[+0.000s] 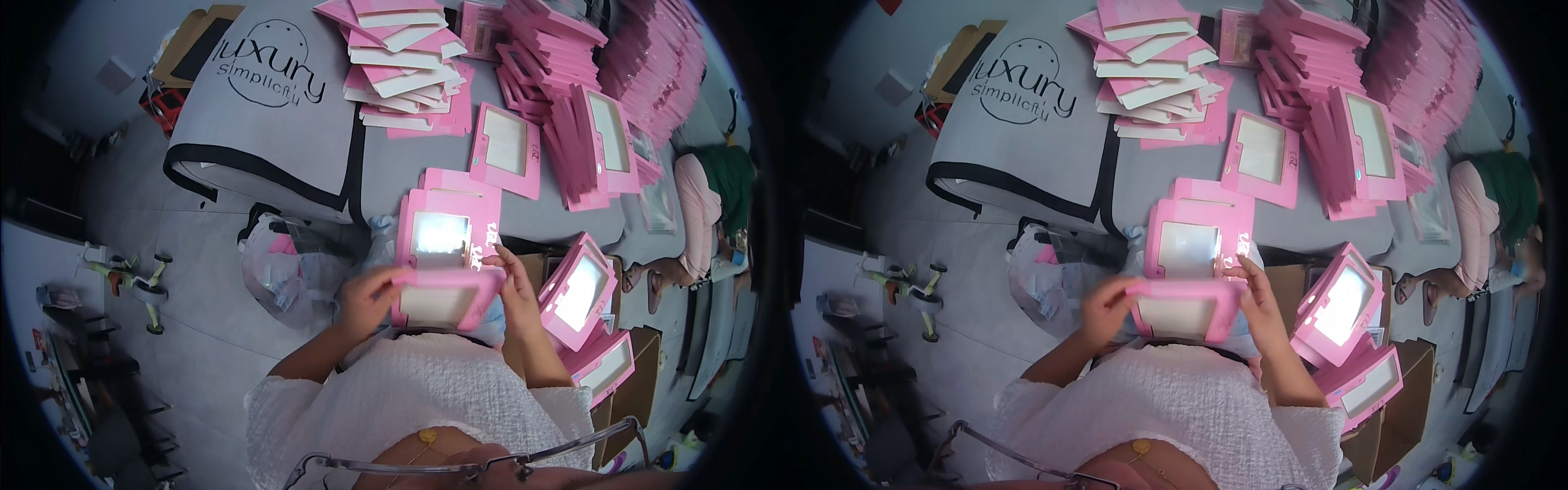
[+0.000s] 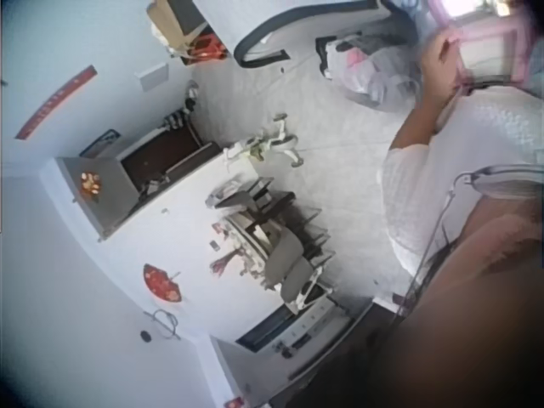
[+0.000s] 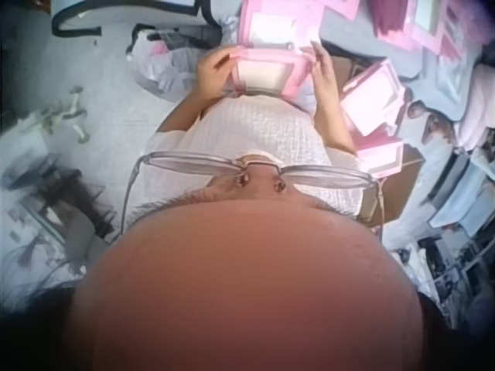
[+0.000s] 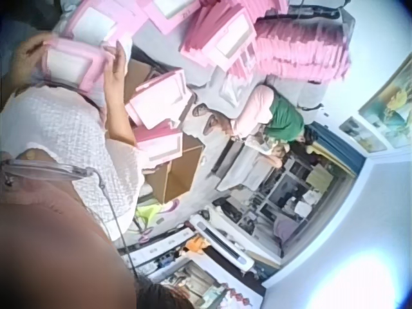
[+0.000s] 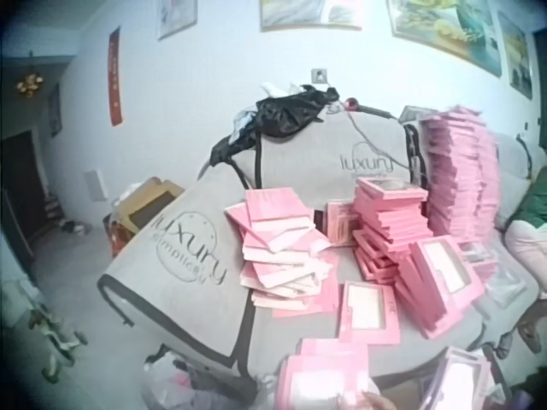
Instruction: The person assembles pink photo frames by inserting white backing cards into the pink frames and stacking the completed units. The person handles the frames and cards by hand, repeatedly picking up a frame, inserting a card, and placing the finished frame onto a growing stack.
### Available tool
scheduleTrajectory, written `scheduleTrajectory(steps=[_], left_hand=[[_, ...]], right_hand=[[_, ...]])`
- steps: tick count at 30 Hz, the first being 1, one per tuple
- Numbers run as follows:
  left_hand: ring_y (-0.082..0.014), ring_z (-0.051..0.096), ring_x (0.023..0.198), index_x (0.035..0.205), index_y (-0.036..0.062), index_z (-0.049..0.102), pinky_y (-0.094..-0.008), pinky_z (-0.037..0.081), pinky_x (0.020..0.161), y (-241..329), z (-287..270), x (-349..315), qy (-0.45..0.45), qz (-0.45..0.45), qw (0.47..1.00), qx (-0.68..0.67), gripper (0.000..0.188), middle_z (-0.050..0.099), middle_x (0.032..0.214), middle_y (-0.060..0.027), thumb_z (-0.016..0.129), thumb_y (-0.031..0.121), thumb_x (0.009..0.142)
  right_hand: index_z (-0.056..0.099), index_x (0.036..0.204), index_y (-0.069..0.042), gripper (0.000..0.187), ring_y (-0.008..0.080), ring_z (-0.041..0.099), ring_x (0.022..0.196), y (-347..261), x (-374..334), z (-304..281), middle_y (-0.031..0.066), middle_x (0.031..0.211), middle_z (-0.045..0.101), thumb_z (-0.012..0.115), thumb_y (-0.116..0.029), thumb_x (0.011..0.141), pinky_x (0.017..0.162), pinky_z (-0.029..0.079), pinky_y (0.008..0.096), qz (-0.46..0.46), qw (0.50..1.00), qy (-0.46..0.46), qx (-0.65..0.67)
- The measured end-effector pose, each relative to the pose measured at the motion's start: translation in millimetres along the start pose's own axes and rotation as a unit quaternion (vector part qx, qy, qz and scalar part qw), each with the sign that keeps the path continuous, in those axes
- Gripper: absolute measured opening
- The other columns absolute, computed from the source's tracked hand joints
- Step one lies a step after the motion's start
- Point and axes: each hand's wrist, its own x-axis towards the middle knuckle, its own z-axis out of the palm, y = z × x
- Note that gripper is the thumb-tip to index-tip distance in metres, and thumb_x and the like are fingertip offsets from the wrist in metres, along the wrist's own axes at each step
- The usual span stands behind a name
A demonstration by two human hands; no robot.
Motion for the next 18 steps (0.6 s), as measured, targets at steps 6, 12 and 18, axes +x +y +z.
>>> scheduleTrajectory(steps=[6, 12, 18], left_hand=[[-0.0189, 0.058, 0.107, 0.127, -0.0027, 0.051, -0.0274, 0.05, 0.085, -32, 7, 61, 0.116, -0.131, 0.948, -0.265, 0.035, 0.054, 0.124, -0.013, 0.054, 0.006, 0.094], [-0.0242, 0.05, 0.113, 0.129, -0.0006, 0.05, -0.0316, 0.047, 0.09, -117, 40, 71, 0.104, -0.096, 0.989, 0.044, 0.054, 0.045, 0.126, -0.0151, 0.07, 0.014, 0.082], [-0.0343, 0.052, 0.103, 0.12, -0.0037, 0.055, -0.0372, 0.045, 0.089, -130, 50, 53, 0.096, -0.068, 0.972, 0.202, 0.058, 0.049, 0.117, -0.0203, 0.078, 0.02, 0.073]], right_hand=[[0.032, 0.141, 0.003, 0.064, 0.0169, 0.049, 0.118, 47, 13, -17, 0.0122, 0.131, 0.05, 0.063, 0.001, 0.084, 0.1, 0.038, 0.0289, -0.008, 0.992, 0.049, -0.115], [0.042, 0.134, 0.004, 0.051, 0.0142, 0.054, 0.098, -26, 116, -57, 0.0096, 0.114, 0.058, 0.059, -0.021, 0.093, 0.086, 0.043, 0.0265, -0.015, 0.982, 0.155, -0.104], [0.051, 0.118, 0.006, 0.036, 0.0383, 0.054, 0.091, 25, 99, -55, 0.0238, 0.1, 0.053, 0.055, -0.013, 0.089, 0.081, 0.045, 0.0405, -0.151, 0.827, 0.167, -0.515]])
